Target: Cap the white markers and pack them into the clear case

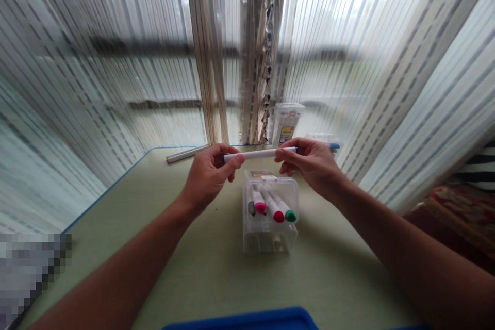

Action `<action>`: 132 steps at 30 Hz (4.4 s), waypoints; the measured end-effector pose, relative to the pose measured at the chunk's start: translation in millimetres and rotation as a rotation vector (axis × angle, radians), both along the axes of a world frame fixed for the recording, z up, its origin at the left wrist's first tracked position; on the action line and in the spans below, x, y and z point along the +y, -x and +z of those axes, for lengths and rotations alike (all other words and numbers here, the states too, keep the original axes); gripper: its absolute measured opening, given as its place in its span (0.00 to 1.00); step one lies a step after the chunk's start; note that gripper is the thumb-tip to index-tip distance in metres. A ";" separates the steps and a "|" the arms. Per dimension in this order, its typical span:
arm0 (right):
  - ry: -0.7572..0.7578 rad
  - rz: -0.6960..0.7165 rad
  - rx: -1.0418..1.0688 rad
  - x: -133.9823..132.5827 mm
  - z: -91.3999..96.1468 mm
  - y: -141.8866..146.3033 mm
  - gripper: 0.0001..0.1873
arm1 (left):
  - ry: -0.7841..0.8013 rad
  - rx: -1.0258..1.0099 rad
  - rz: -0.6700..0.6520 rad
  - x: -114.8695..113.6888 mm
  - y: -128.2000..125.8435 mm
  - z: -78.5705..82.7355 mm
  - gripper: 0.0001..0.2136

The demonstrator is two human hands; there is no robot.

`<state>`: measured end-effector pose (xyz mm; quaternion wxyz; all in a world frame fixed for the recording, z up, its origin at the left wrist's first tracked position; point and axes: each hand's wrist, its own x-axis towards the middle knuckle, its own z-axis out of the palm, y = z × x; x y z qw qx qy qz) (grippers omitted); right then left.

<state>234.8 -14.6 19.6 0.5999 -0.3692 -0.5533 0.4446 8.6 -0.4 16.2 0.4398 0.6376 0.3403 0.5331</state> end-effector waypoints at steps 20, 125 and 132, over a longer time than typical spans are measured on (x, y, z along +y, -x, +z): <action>0.082 0.063 0.165 1.8 6.0 -3.6 0.13 | 0.155 -0.233 -0.055 2.2 -1.1 4.6 0.09; 0.031 0.078 0.081 2.7 0.6 -4.1 0.14 | 0.051 -0.168 -0.024 3.8 -0.1 3.6 0.13; 0.074 0.098 0.123 3.5 3.0 -4.7 0.15 | 0.136 -0.258 -0.063 2.8 -0.4 5.4 0.12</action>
